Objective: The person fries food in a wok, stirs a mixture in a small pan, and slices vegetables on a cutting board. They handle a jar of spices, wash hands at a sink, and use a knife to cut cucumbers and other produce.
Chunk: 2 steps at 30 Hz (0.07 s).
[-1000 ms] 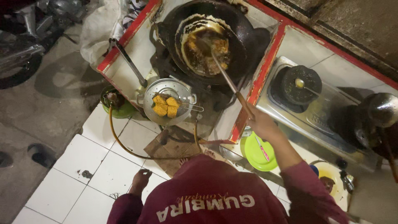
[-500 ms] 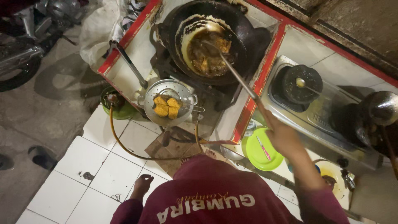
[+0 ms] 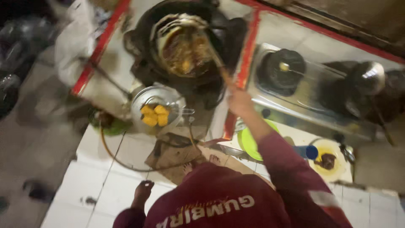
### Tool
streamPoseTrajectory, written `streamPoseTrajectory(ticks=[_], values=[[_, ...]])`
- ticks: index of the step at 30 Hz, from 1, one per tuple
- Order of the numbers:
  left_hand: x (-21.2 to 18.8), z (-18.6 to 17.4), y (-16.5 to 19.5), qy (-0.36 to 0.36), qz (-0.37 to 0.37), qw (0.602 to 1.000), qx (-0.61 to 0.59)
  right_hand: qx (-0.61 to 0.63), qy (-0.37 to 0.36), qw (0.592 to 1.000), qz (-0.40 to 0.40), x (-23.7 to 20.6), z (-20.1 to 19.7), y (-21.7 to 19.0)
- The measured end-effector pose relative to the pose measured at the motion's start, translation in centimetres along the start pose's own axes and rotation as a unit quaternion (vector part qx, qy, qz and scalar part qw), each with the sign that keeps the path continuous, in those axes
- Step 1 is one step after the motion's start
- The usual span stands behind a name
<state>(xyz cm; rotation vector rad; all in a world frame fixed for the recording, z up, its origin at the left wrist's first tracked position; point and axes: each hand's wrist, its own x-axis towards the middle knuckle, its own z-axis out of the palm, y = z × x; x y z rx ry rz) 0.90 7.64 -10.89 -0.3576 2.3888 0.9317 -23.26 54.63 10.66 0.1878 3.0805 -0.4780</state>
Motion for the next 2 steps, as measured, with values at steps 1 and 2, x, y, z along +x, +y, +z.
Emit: streamPoseTrajectory(ticks=[1, 2], values=[[0.1, -0.4, 1.4, 0.011, 0.071, 0.997, 0.04, -0.164, -0.037, 0.976, -0.137, 1.3, 1.3, -0.4], [-0.1, 0.0, 3.1, 0.0, 0.091, 0.994, 0.054, -0.037, -0.077, 0.994, 0.065, 1.9, 2.9, -1.2]])
